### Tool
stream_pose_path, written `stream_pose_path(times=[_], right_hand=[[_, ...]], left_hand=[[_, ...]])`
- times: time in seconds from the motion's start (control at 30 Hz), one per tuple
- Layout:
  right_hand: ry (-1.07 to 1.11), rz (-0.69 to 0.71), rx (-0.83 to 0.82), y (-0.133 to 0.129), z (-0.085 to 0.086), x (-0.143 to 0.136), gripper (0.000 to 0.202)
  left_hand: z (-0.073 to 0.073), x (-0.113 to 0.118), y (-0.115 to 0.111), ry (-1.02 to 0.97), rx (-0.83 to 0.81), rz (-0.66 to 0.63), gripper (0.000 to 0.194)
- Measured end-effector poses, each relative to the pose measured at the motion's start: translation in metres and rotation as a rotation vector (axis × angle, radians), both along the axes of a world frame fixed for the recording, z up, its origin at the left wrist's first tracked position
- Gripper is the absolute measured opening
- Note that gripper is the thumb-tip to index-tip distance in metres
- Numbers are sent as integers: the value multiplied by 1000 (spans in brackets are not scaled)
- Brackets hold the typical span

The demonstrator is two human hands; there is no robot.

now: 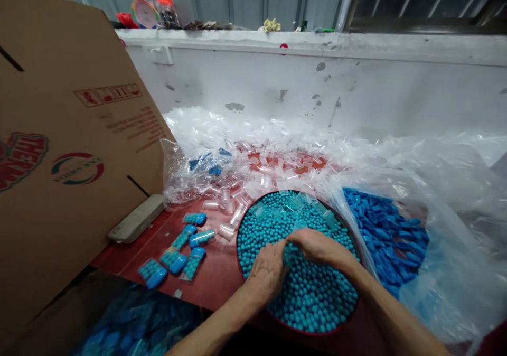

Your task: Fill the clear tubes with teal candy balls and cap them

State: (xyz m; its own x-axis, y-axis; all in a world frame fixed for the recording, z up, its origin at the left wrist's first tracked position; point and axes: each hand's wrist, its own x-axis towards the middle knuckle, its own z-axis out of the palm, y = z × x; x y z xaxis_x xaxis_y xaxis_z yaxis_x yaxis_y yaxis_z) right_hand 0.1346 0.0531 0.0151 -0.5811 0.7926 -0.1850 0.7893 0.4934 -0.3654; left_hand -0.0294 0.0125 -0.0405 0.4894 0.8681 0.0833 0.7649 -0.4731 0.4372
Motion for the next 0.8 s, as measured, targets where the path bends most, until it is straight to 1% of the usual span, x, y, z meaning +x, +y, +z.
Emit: stream_pose_path(times=[0.07, 0.13, 0.2, 0.23, 0.3, 0.37, 0.4, 0.47, 0.53, 0.6, 0.67, 0.7, 0.73, 0.8], right_hand=[[-55, -46, 116, 19, 11, -19, 29], [10, -85, 230, 37, 14, -47, 28], [40, -156, 255, 51, 8, -74, 34], [37, -204, 246, 56, 3, -83, 32], [30, -244, 233, 62, -8, -89, 24], [77, -268, 240, 60, -17, -79, 20], [148, -287, 245, 55, -20, -69, 20], [376, -353, 228, 39, -25, -46, 20], [619, -434, 122, 16, -28, -26, 21], [758, -498, -34, -10, -32, -14, 20], [806, -538, -108, -31, -34, -7, 18], [799, -562, -104, -39, -35, -4, 16], [785, -601, -80, -44, -35, -2, 15], [791, -713, -45, -47, -35, 1, 14]], left_hand=[[4, 3, -3, 65, -42, 60, 51], [8, 8, -8, 122, -78, 93, 49], [9, 10, -12, 140, -87, 102, 44], [8, 10, -15, 126, -88, 99, 42], [7, 7, -17, 41, -96, 99, 40], [7, 2, -17, -140, -124, 115, 37], [8, 0, -15, -260, -154, 132, 35], [11, -3, -7, -519, -256, 189, 31], [12, -1, 2, -768, -419, 237, 28], [13, 5, 9, -990, -601, 258, 30], [14, 12, 12, -1176, -731, 254, 33], [15, 15, 12, -1245, -765, 250, 34], [16, 17, 11, -1289, -775, 246, 35], [19, 19, 8, -1303, -763, 232, 37]])
